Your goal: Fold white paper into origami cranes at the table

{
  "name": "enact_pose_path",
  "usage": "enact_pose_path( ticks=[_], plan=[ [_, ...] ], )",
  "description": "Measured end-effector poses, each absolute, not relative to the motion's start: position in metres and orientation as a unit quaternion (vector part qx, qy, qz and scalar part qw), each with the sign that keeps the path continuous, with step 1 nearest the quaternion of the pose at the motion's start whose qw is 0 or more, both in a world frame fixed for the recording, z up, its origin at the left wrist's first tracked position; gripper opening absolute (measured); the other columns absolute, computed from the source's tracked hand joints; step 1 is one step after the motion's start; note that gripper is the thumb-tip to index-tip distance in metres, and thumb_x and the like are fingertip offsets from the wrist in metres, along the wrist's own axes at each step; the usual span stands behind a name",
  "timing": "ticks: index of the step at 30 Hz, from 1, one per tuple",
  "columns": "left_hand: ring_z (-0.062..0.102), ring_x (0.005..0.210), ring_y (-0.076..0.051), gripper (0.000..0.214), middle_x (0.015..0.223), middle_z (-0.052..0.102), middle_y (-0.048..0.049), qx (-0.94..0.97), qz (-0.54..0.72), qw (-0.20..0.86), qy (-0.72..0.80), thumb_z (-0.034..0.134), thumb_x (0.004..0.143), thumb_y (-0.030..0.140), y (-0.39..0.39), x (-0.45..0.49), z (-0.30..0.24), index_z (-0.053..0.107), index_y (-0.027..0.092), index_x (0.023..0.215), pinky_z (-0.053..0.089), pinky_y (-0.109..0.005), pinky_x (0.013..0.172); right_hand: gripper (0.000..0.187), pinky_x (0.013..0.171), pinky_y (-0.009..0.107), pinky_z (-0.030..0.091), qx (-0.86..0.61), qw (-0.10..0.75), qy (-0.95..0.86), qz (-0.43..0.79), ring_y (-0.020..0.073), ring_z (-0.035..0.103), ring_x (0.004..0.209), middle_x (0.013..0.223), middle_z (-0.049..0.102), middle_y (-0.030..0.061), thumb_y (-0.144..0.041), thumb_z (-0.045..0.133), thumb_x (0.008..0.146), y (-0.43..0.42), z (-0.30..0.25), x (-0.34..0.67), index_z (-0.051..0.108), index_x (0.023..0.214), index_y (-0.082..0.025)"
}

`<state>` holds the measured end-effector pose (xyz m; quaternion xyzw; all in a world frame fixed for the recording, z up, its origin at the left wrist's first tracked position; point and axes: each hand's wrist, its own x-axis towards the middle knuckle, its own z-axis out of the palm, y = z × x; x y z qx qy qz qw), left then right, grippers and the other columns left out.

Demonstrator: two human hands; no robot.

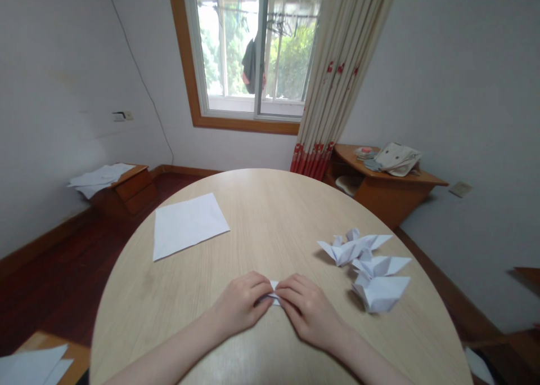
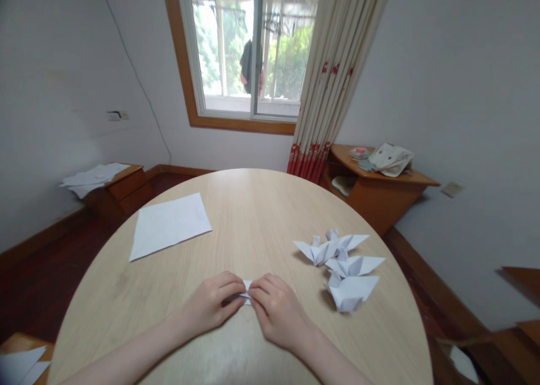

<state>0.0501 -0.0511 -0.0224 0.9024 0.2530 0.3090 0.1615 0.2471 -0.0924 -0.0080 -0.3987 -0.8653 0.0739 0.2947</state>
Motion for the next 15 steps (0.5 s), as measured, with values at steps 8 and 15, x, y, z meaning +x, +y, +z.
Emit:
enact_pose_path(
  ticks=[8,15],
  plan=[
    [0.057,0.086,-0.019,0.004,0.093,0.063,-0.0043,0.899,0.262,0.167,0.309,0.057,0.089,0.019,-0.049,0.054,-0.018,0.060,0.017,0.087,0.047,-0.030,0.075,0.018,0.072,0.032,0.047,-0.516,0.219,-0.821,0.107,0.0212,0.057,0.086,0.091,0.061,0.0069,-0.010,0.045,0.092,-0.084,-0.011,0.241,0.061,0.087,-0.017],
    [0.055,0.087,-0.020,0.011,0.094,0.061,-0.0051,0.891,0.243,0.178,0.341,0.042,0.094,0.012,-0.051,0.057,-0.016,0.052,0.016,0.096,0.048,-0.031,0.076,0.016,0.074,0.035,0.046,-0.557,0.203,-0.791,0.150,0.0231,0.057,0.084,0.085,0.062,0.0060,-0.008,0.046,0.091,-0.079,-0.015,0.240,0.057,0.084,-0.018]
  ],
)
